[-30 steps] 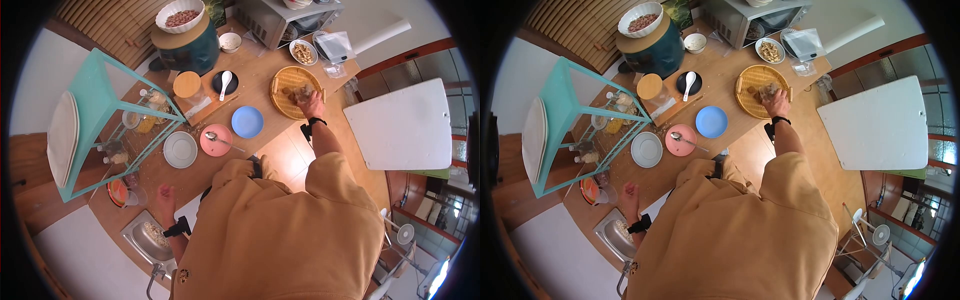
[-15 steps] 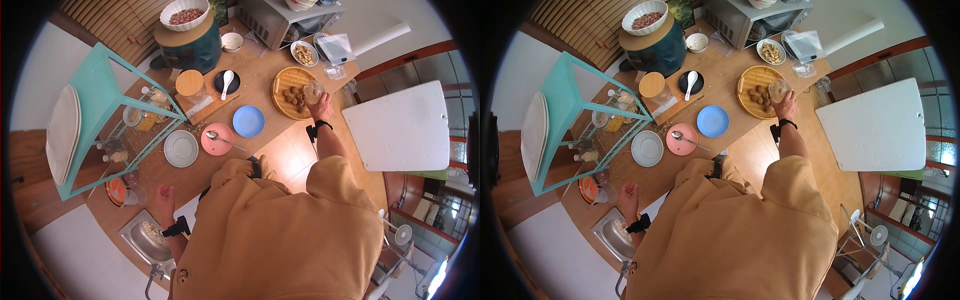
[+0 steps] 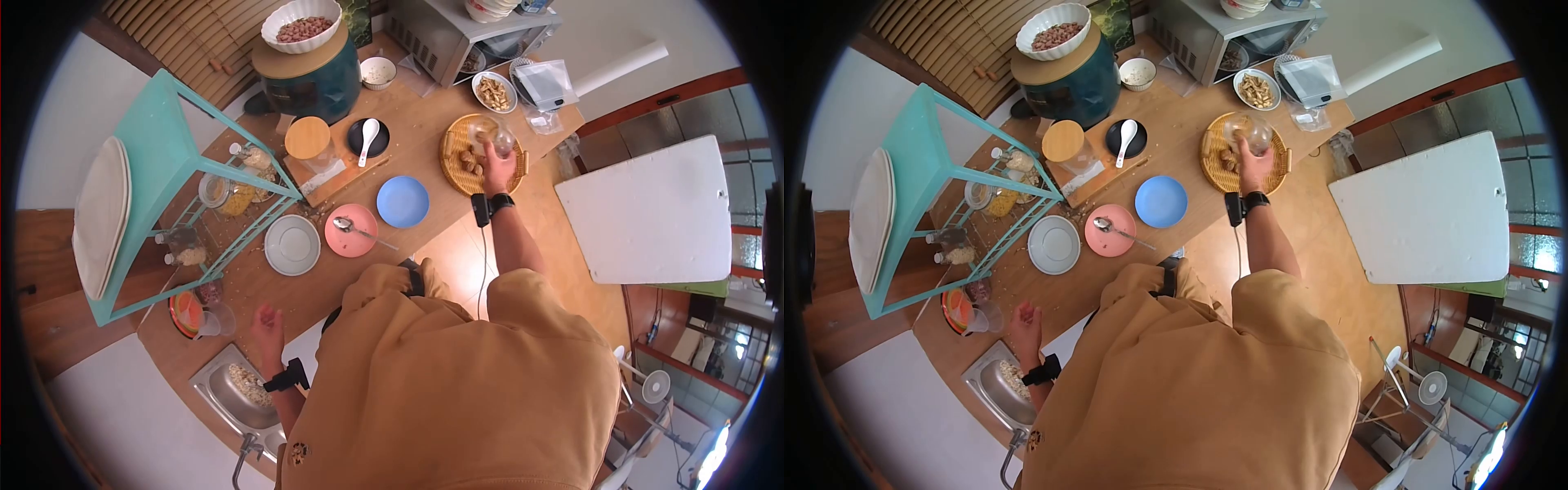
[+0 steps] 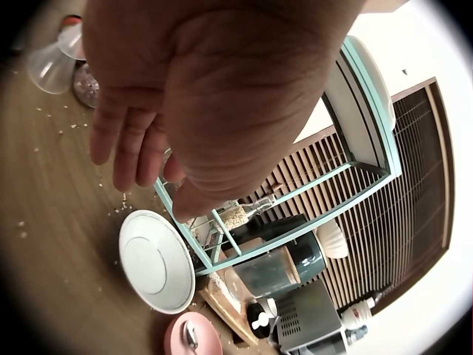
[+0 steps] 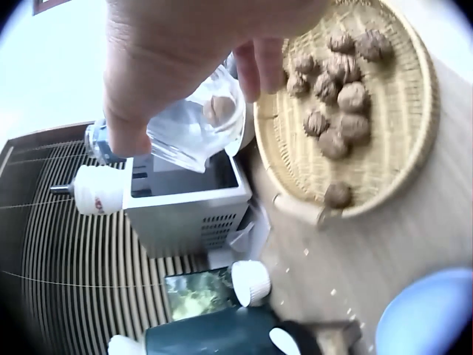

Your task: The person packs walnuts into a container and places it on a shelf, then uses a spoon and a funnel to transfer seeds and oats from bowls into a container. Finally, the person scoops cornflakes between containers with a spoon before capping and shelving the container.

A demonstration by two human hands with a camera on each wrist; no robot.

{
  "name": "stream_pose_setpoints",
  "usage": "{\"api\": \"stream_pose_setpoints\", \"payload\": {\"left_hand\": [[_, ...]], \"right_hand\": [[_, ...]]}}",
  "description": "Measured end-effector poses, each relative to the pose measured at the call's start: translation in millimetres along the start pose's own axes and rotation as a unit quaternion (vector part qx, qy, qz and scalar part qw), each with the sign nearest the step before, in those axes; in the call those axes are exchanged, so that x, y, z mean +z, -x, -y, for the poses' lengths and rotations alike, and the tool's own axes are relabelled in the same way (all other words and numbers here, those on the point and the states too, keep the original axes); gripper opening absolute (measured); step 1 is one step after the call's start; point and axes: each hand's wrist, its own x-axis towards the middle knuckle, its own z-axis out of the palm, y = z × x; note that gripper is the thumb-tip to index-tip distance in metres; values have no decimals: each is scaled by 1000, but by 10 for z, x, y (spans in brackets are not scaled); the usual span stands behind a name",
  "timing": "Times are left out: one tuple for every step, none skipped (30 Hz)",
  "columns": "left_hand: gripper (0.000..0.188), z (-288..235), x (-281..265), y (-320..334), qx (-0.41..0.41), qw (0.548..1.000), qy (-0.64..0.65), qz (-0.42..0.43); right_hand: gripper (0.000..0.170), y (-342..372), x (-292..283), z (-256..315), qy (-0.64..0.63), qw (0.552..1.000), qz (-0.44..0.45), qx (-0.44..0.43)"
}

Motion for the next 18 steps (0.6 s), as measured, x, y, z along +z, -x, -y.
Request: {"api": "stream_pose_setpoints", "payload": {"left_hand": [[34,-66,-3,25,0,1000,2,0],[34,-164,-19,58,-12,1000,-5,3],[34,-225,-12,65,-24,1000,-11,6],[34,-169,11,52,-21,1000,-9,6],[34,-75,19,53,-7,1000,-1,1],[33,17,20,62,7,1000,6,-3],[33,21,11,84,9,1000,6,-3],[33,9,-1,101,1,1000,27,3],[32,9,-17,118,-8,999,46,11],[32,40,-33,137,-7,999,44,13],[32,87,-40,146,-5,999,47,6],[32,121,-38,146,-2,999,51,1],[32,144,-39,154,0,999,49,5],[36,169,-46,168,3,999,33,-2],[39,195,-45,174,7,1000,17,-9],[39,248,-28,168,8,1000,16,-7],[37,307,-11,161,-3,1000,19,-9],[35,374,-6,162,-16,1000,21,-12]], "right_hand": [[49,222,125,241,-93,995,34,33],[47,264,198,232,-149,984,65,71],[46,274,254,234,-206,968,96,107],[46,292,316,252,-206,968,96,103],[47,312,372,267,-272,944,104,152],[48,308,398,279,-336,913,110,201],[48,272,392,239,-338,913,110,200],[52,221,372,158,-330,914,112,208],[55,167,331,79,-322,914,113,217],[55,146,269,86,-323,914,110,218],[58,119,198,96,-155,971,77,162],[61,98,136,109,19,994,40,101],[61,107,74,122,18,994,35,102],[64,139,4,133,233,972,-10,6],[67,181,-54,163,434,895,-53,-89],[68,260,-88,298,463,879,-34,-110],[68,244,-133,290,464,878,-35,-109],[69,214,-201,274,507,841,8,-187]]}}
